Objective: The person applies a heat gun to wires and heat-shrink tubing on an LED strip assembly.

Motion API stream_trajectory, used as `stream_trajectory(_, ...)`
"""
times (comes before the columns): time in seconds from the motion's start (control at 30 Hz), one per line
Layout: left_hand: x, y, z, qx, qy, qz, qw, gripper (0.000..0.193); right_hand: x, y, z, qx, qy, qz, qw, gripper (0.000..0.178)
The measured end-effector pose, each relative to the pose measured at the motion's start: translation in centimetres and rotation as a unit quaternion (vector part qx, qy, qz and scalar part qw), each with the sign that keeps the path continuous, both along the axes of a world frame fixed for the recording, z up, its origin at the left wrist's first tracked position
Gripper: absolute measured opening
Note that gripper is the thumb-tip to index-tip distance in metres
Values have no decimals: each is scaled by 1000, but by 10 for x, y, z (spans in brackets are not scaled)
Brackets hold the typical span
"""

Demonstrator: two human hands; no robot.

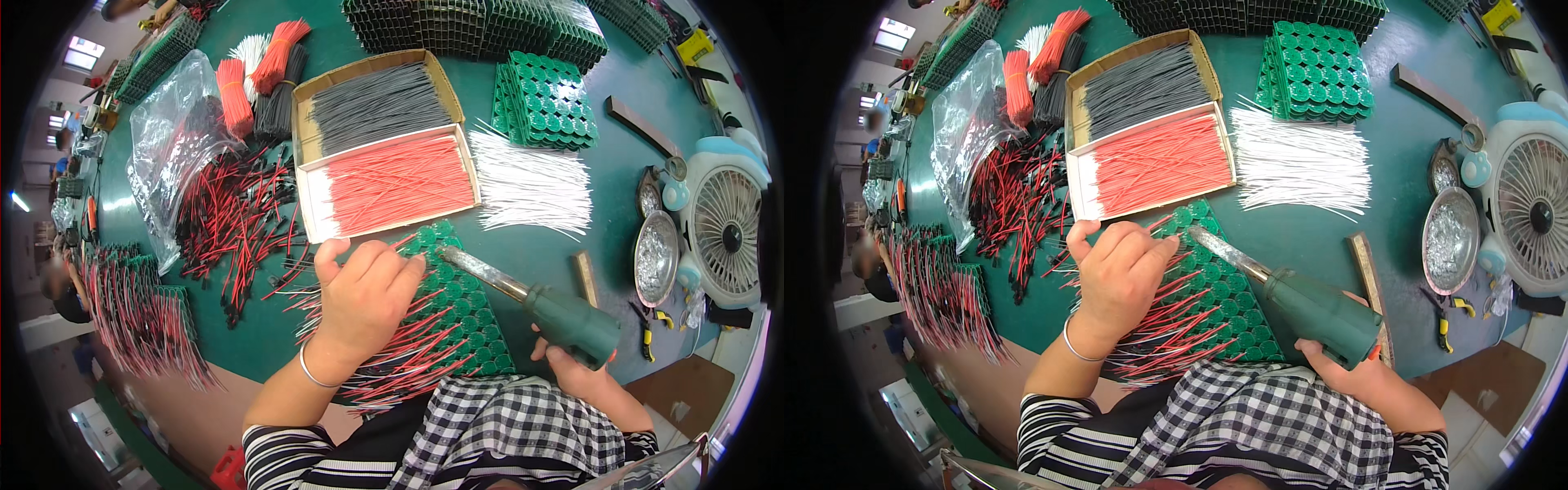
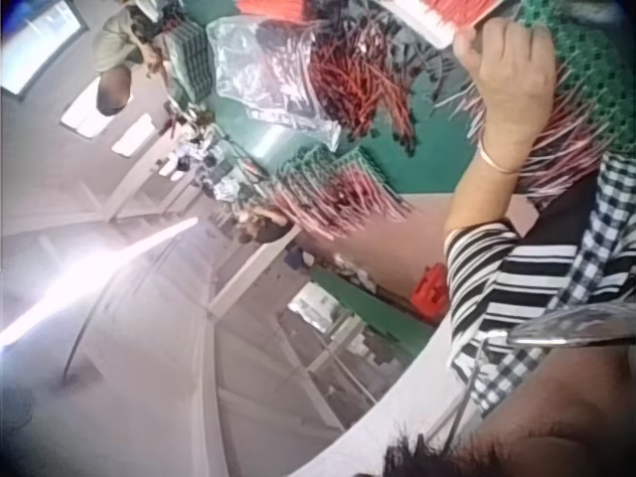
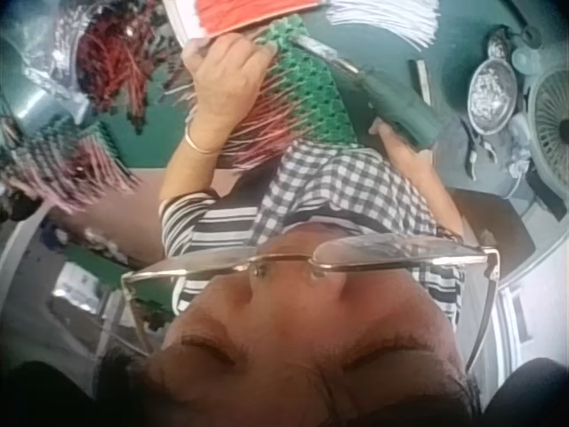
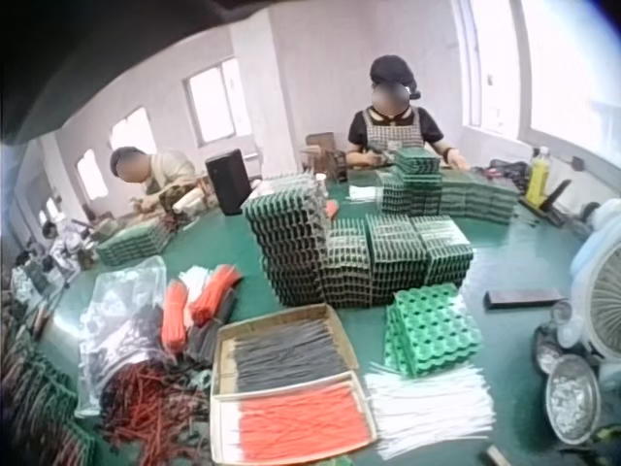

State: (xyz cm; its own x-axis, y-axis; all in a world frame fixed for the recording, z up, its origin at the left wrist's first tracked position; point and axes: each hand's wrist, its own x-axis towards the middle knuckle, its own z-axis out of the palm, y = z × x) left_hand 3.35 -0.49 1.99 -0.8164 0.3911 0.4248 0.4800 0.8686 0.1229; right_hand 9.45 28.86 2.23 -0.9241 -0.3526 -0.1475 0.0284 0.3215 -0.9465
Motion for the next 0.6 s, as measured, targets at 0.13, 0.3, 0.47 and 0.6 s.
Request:
stream_trajectory(0.13,1,-1,-1,2,-4,3,1000,9,-5,-3,8,70,20,31,997,39)
stream_trajectory(0.3,-1,-1,-1,-6,-6,3,1000,7,-4,-6,11,61,-48,-3,997,35)
stream_trajectory(0.47,-1,0,-1,-2,-5,1,1000,7,-4,-8,11,66,-55,-16,996,34)
stream_trajectory(0.6,-1,0,0,-3,-7,3,1000,7,-3,-8,10,74,-45,-9,996,33)
